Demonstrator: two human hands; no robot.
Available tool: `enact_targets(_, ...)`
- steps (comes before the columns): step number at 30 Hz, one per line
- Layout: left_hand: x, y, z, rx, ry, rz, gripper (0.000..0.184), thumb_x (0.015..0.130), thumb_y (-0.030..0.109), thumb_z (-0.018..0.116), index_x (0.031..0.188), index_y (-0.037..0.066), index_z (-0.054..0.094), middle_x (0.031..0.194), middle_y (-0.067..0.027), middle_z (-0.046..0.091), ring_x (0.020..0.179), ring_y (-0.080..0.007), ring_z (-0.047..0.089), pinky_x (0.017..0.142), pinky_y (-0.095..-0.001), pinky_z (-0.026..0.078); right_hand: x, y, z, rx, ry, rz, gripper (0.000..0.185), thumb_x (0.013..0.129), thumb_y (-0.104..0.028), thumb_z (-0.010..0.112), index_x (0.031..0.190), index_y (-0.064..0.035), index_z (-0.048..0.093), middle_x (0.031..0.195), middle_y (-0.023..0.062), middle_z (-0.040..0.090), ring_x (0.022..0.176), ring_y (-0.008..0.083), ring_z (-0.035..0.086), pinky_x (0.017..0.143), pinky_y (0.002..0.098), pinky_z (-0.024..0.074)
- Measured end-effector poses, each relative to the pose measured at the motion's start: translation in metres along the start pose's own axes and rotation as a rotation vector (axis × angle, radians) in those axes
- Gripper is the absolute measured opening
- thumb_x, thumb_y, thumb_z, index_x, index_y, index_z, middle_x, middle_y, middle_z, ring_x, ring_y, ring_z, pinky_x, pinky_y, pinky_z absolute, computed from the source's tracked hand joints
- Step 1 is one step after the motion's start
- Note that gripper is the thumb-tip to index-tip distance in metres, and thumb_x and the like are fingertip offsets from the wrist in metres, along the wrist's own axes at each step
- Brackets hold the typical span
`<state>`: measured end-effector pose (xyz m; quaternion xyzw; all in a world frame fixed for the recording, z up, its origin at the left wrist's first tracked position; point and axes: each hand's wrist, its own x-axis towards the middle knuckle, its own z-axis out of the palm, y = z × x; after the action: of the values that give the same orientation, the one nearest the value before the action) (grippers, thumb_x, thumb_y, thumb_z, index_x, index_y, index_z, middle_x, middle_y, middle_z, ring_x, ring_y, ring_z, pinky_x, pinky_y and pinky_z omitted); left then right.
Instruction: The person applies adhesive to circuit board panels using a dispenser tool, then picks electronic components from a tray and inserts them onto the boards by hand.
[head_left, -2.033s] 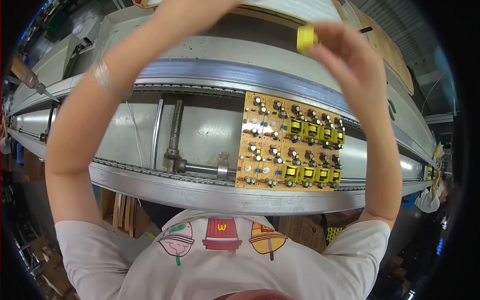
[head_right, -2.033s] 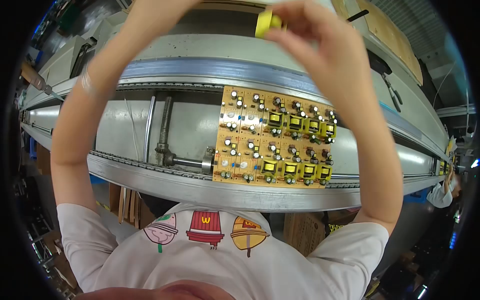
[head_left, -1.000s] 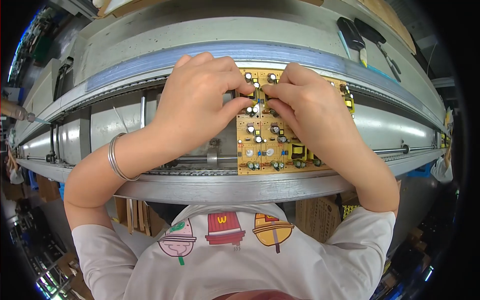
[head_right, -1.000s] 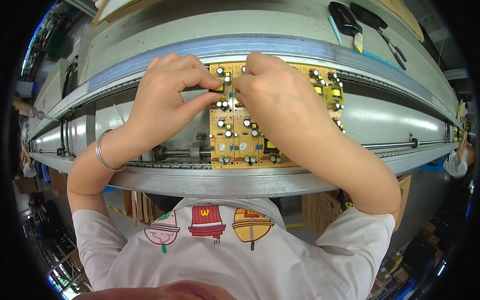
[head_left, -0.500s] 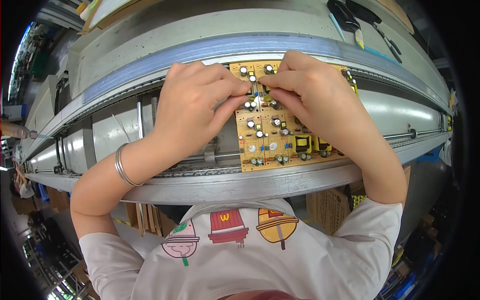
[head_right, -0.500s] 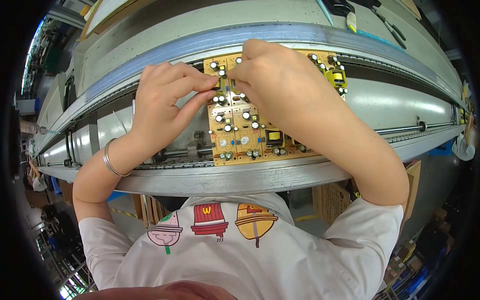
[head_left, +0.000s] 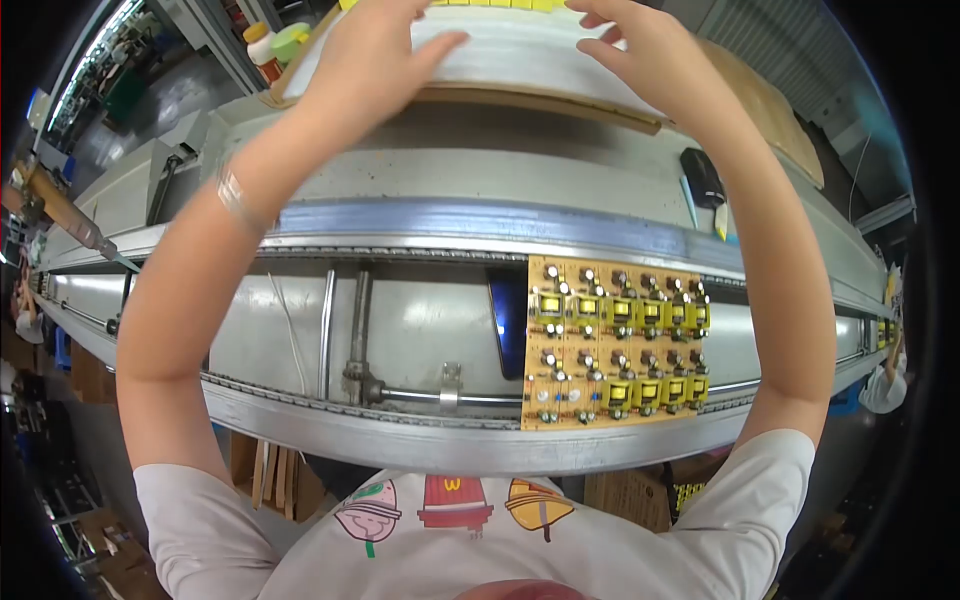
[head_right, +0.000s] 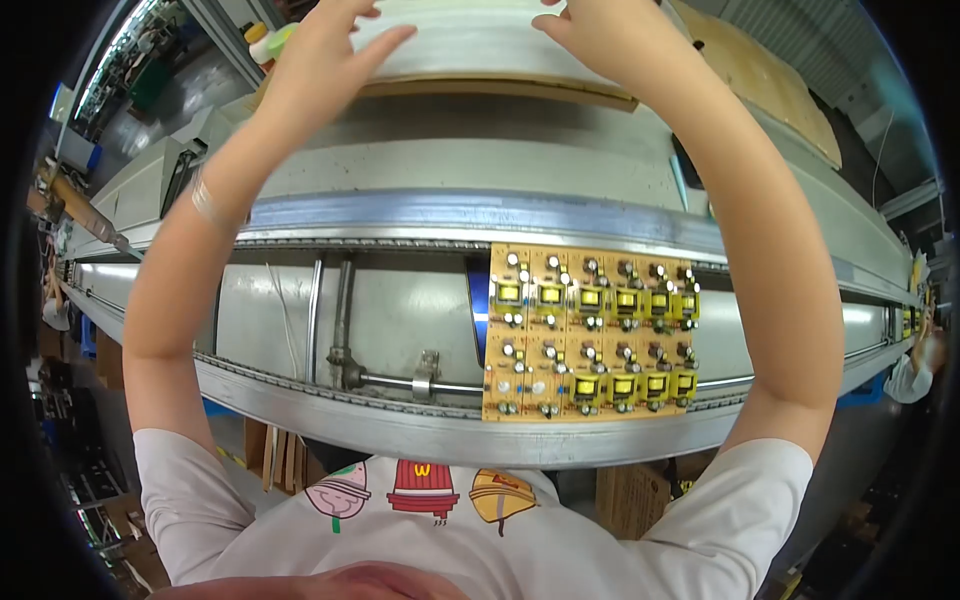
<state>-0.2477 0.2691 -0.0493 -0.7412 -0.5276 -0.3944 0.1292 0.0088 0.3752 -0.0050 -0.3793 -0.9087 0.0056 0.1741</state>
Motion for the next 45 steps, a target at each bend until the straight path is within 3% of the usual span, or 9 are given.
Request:
enact_targets(1, 0.017, -0.022, 0.008, 0.043, -0.010, -0.028, 0.050, 0.091, 0.018, 0.074, 0.134, -0.002, 0.060, 0.121, -0.0222, 0.065, 0.110, -0.0370, 0.064, 0.097, -0.0427, 0.051, 0.027, 0.034, 0.026, -0.102, 0.000, -0.045, 0.066, 0.096, -0.018, 0.071, 0.154, -0.0059, 0.040, 0.127, 0.0175, 0.070, 0.105, 0.0337, 0.071, 0.094, 0.0436, 0.0553)
enact_targets(4, 0.043, -0.064, 0.035, 0.082, -0.062, -0.154, 0.043, 0.092, 0.020, 0.068, 0.128, -0.003, 0.064, 0.135, -0.0257, 0.061, 0.119, -0.0419, 0.062, 0.102, -0.0467, 0.049, 0.070, 0.059, 0.064, 0.037, 0.255, -0.084, 0.038, 0.092, -0.020, 0.072, 0.129, -0.0113, 0.070, 0.111, 0.0133, 0.073, 0.092, 0.0296, 0.070, 0.084, 0.0444, 0.0545)
enact_targets(6, 0.067, -0.109, 0.070, 0.168, -0.275, -0.263, 0.035, 0.091, 0.018, 0.065, 0.120, -0.001, 0.068, 0.132, -0.0265, 0.063, 0.115, -0.0432, 0.064, 0.099, -0.0480, 0.051, 0.091, 0.076, 0.076, -0.103, 0.223, -0.084, 0.036, 0.091, -0.021, 0.073, 0.126, -0.0108, 0.069, 0.114, 0.0147, 0.073, 0.096, 0.0328, 0.070, 0.088, 0.0448, 0.0544)
enact_targets(14, 0.066, -0.100, 0.069, 0.179, -0.080, -0.249, 0.019, 0.089, 0.016, 0.067, 0.103, 0.003, 0.071, 0.108, -0.0216, 0.072, 0.094, -0.0400, 0.069, 0.087, -0.0488, 0.054, 0.092, 0.030, 0.071, -0.187, 0.217, -0.004, 0.022, 0.092, -0.022, 0.073, 0.104, -0.0046, 0.065, 0.112, 0.0165, 0.072, 0.100, 0.0359, 0.070, 0.091, 0.0429, 0.0548)
enact_targets(18, 0.047, -0.062, 0.036, 0.112, 0.052, -0.165, 0.013, 0.089, 0.016, 0.071, 0.096, 0.004, 0.070, 0.100, -0.0175, 0.071, 0.083, -0.0363, 0.069, 0.079, -0.0462, 0.055, 0.050, 0.004, 0.049, 0.058, 0.308, 0.025, 0.022, 0.094, -0.022, 0.073, 0.106, -0.0051, 0.066, 0.106, 0.0136, 0.072, 0.096, 0.0295, 0.071, 0.088, 0.0389, 0.0552)
enact_targets(24, -0.031, 0.045, -0.033, -0.318, -0.291, -0.310, 0.056, 0.093, 0.021, 0.076, 0.142, 0.011, 0.052, 0.104, -0.0119, 0.073, 0.078, -0.0240, 0.070, 0.070, -0.0389, 0.055, -0.084, -0.041, 0.008, 0.552, 0.133, 0.075, 0.032, 0.094, -0.017, 0.075, 0.121, -0.0028, 0.068, 0.103, 0.0058, 0.071, 0.094, 0.0135, 0.068, 0.085, 0.0284, 0.0538)
enact_targets(26, -0.074, 0.072, -0.032, -0.396, -0.149, -0.107, 0.027, 0.087, 0.013, 0.079, 0.114, 0.011, 0.076, 0.107, -0.0027, 0.071, 0.090, -0.0167, 0.063, 0.073, -0.0279, 0.047, -0.135, -0.048, 0.001, 0.707, 0.028, 0.113, 0.035, 0.093, -0.014, 0.076, 0.124, -0.0014, 0.067, 0.103, 0.0044, 0.071, 0.094, 0.0104, 0.067, 0.084, 0.0262, 0.0531)
enact_targets(42, -0.169, 0.165, -0.014, -0.479, -0.600, -0.168, 0.021, 0.080, 0.014, 0.084, 0.099, 0.010, 0.076, 0.099, 0.0003, 0.072, 0.080, -0.0170, 0.057, 0.075, -0.0313, 0.043, -0.284, -0.085, 0.019, 0.620, -0.180, 0.201, 0.028, 0.079, 0.000, 0.080, 0.106, -0.0022, 0.073, 0.098, 0.0049, 0.067, 0.078, 0.0127, 0.061, 0.065, 0.0266, 0.0450)
enact_targets(45, -0.171, 0.168, -0.006, -0.464, -0.535, -0.133, 0.021, 0.079, 0.016, 0.085, 0.098, 0.011, 0.077, 0.099, -0.0005, 0.072, 0.082, -0.0191, 0.059, 0.077, -0.0330, 0.041, -0.287, -0.084, 0.024, 0.534, -0.115, 0.134, 0.023, 0.083, -0.009, 0.081, 0.103, -0.0021, 0.071, 0.091, 0.0091, 0.063, 0.078, 0.0248, 0.064, 0.067, 0.0354, 0.0513)
